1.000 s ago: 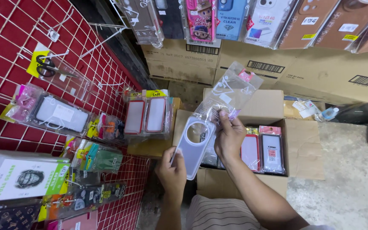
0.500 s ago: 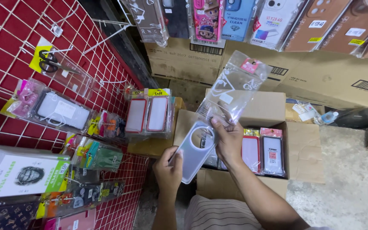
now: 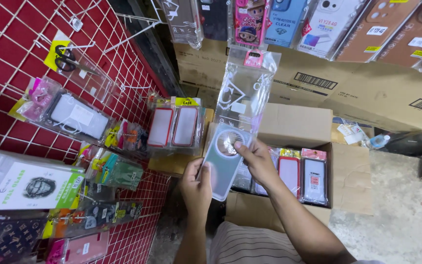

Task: Organizing, checking, and packaging phone cases from a box onto a display or into sleeves.

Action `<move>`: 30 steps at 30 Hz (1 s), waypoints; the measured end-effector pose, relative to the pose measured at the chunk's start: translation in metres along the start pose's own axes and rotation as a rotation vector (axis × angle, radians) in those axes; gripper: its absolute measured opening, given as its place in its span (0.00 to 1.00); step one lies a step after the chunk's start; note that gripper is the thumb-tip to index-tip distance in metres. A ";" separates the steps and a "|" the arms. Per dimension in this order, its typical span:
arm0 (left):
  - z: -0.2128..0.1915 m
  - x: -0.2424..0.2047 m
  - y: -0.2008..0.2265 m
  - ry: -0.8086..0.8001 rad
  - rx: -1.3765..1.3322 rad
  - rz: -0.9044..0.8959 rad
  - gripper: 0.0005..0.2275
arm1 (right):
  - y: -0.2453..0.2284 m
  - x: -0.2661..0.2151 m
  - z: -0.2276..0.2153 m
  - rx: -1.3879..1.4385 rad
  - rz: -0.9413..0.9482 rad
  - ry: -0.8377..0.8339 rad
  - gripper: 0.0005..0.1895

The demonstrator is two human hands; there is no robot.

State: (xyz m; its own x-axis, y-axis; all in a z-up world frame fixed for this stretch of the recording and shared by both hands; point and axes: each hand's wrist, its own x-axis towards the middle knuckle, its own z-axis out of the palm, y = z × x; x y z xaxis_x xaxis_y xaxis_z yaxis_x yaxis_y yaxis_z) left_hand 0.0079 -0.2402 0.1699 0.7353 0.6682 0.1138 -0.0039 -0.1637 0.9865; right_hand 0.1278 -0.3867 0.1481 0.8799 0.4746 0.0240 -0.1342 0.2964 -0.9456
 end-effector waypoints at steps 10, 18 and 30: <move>0.008 0.012 0.014 0.005 -0.248 0.086 0.18 | 0.012 0.003 -0.014 -0.187 0.274 -0.289 0.18; 0.024 -0.002 -0.014 -0.106 -0.374 -0.063 0.27 | -0.037 0.015 0.019 0.776 0.069 -0.117 0.44; -0.031 0.005 0.062 -0.609 0.170 0.531 0.28 | -0.050 0.029 0.003 0.928 0.090 -0.268 0.45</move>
State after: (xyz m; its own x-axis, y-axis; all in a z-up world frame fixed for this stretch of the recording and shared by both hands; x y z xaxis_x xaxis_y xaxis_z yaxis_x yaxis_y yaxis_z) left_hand -0.0095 -0.2241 0.2355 0.9033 -0.0320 0.4279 -0.3880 -0.4868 0.7826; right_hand 0.1587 -0.3859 0.1971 0.7310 0.6665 0.1462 -0.6032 0.7313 -0.3182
